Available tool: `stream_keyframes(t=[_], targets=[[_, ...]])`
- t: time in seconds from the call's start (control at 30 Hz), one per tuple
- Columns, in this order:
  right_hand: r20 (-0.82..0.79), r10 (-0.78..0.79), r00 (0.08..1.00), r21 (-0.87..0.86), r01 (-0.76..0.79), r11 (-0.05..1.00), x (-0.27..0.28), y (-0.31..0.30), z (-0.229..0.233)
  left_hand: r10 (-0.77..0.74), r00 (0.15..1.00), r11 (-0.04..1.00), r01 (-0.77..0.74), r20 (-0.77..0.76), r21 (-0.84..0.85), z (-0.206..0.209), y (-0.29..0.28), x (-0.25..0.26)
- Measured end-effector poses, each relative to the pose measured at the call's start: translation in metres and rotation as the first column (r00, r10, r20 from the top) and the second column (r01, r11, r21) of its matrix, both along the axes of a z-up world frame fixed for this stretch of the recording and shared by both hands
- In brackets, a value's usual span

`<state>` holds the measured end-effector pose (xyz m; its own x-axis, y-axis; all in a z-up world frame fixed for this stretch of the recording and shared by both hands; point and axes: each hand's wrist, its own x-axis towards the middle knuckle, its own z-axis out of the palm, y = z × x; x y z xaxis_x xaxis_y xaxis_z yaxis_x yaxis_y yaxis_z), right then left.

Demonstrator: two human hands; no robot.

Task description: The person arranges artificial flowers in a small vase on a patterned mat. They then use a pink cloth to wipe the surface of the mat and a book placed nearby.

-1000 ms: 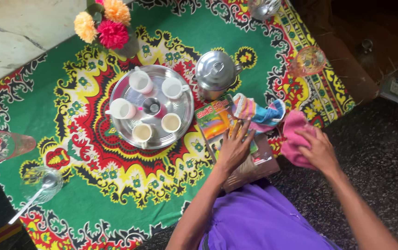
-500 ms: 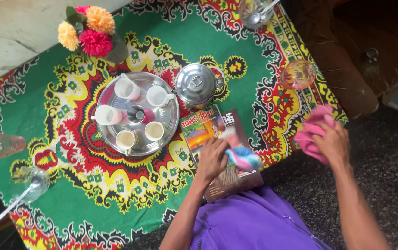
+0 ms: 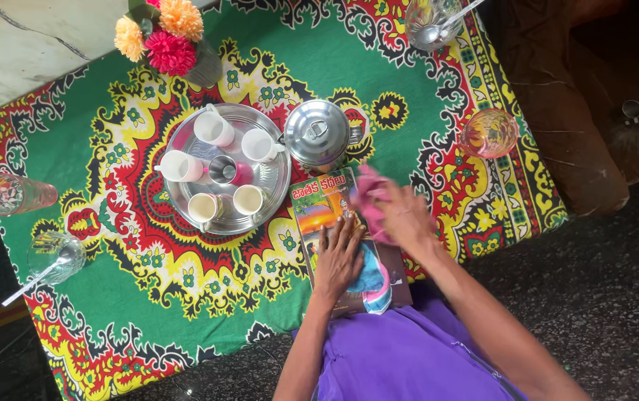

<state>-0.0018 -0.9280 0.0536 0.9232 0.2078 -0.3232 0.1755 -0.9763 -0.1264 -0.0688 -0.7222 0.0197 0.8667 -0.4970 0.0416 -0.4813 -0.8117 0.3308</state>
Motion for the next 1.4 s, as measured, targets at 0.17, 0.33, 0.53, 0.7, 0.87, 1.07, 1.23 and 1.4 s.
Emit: stream_keyframes(t=[0.17, 0.33, 0.53, 0.7, 0.87, 1.07, 1.23, 1.4], targets=[[0.094, -0.220, 0.971, -0.001, 0.221, 0.975, -0.017, -0.099, -0.007, 0.020, 0.998, 1.000, -0.018, 0.057, -0.025, -0.005, 0.000, -0.002], [0.205, -0.355, 0.912, -0.066, 0.375, 0.925, -0.057, -0.197, -0.008, -0.050, 0.999, 0.999, 0.050, -0.023, 0.004, -0.008, -0.007, -0.017], [0.197, -0.586, 0.786, -0.142, 0.614, 0.776, -0.094, -0.275, -0.005, 0.126, 0.941, 0.883, -0.250, -0.312, -0.396, 0.010, -0.063, 0.007], [0.156, -0.554, 0.818, 0.049, 0.554, 0.831, -0.110, -0.281, -0.011, 0.134, 0.868, 0.478, -0.479, -0.478, -0.736, 0.040, -0.128, 0.055], [-0.019, -0.613, 0.790, -0.145, 0.605, 0.783, -0.104, -0.284, 0.007, 0.285, 0.899, 0.822, -0.408, -0.333, -0.397, 0.045, -0.093, 0.050], [-0.014, -0.464, 0.886, 0.011, 0.464, 0.886, -0.070, -0.246, 0.070, 0.738, 0.667, 0.663, -0.745, -0.105, -0.073, 0.037, -0.009, 0.016], [-0.108, -0.085, 0.991, 0.495, 0.127, 0.859, -0.052, -0.117, 0.093, 0.785, 0.590, 0.613, -0.783, -0.188, 0.103, 0.041, 0.005, 0.010], [-0.144, 0.152, 0.978, 0.284, -0.106, 0.953, -0.057, -0.055, 0.046, 0.801, 0.522, 0.548, -0.836, -0.293, 0.011, 0.009, 0.030, 0.024]])
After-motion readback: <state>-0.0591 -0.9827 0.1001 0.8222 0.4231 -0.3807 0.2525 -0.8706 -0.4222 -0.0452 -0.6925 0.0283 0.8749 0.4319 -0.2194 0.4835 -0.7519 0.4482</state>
